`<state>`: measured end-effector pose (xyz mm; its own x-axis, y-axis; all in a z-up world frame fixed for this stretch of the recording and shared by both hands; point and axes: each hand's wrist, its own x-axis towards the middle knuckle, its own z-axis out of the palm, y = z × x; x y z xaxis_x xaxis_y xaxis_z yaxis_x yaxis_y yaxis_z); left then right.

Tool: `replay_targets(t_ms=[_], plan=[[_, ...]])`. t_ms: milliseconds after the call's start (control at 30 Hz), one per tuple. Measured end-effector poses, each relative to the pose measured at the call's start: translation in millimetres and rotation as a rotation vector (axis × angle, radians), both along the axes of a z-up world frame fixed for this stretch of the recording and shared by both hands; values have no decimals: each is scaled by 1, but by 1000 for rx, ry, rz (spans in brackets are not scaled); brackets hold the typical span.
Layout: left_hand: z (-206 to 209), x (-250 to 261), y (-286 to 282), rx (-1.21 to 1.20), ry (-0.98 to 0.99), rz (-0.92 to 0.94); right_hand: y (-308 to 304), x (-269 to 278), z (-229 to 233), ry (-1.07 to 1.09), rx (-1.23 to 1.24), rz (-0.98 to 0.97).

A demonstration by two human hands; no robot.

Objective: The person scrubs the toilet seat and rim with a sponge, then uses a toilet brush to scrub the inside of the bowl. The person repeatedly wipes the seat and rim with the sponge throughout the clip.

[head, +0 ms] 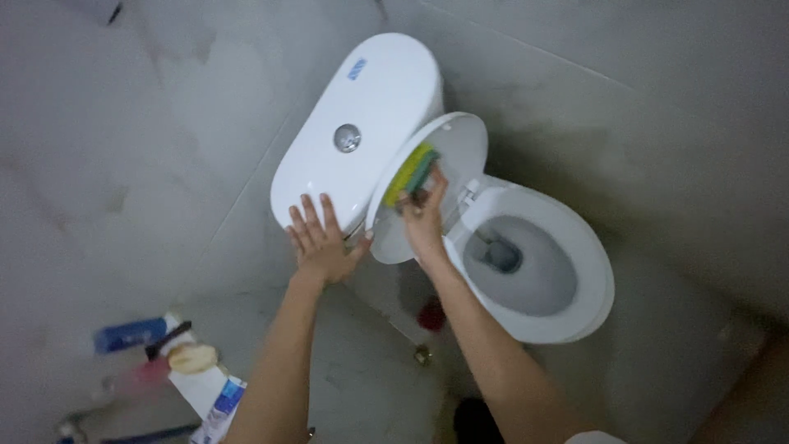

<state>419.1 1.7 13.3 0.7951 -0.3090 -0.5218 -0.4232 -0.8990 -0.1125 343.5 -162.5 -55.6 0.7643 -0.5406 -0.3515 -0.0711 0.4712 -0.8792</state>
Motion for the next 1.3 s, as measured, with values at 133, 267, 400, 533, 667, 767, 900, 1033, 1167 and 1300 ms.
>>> replay_targets(t_ms=[133, 267, 400, 533, 667, 767, 900, 1033, 1167, 1300], plan=[[17, -1, -13, 31, 58, 72, -6, 4, -42, -8, -116, -1], [26, -5, -15, 30, 63, 100, 2, 1, -51, 98, 36, 29], [30, -7, -19, 11, 75, 89, 24, -13, -23, 94, -155, 94], [28, -5, -13, -82, 94, 153, 39, -17, -8, -79, -298, 84], [9, -6, -12, -193, 47, 122, 23, -4, -16, -37, -451, -35], [20, -7, -32, -274, 79, 211, -6, 4, -54, 56, -228, -30], [29, -10, -48, -350, 74, 350, -35, 8, -102, 110, -26, 19], [22, -9, -54, -341, 49, 360, -22, -3, -79, 174, -2, 71], [19, -13, -54, -374, -9, 357, 0, -17, -40, -89, -166, 66], [31, -17, -55, -394, -26, 379, -7, -3, -12, -122, -165, 1]])
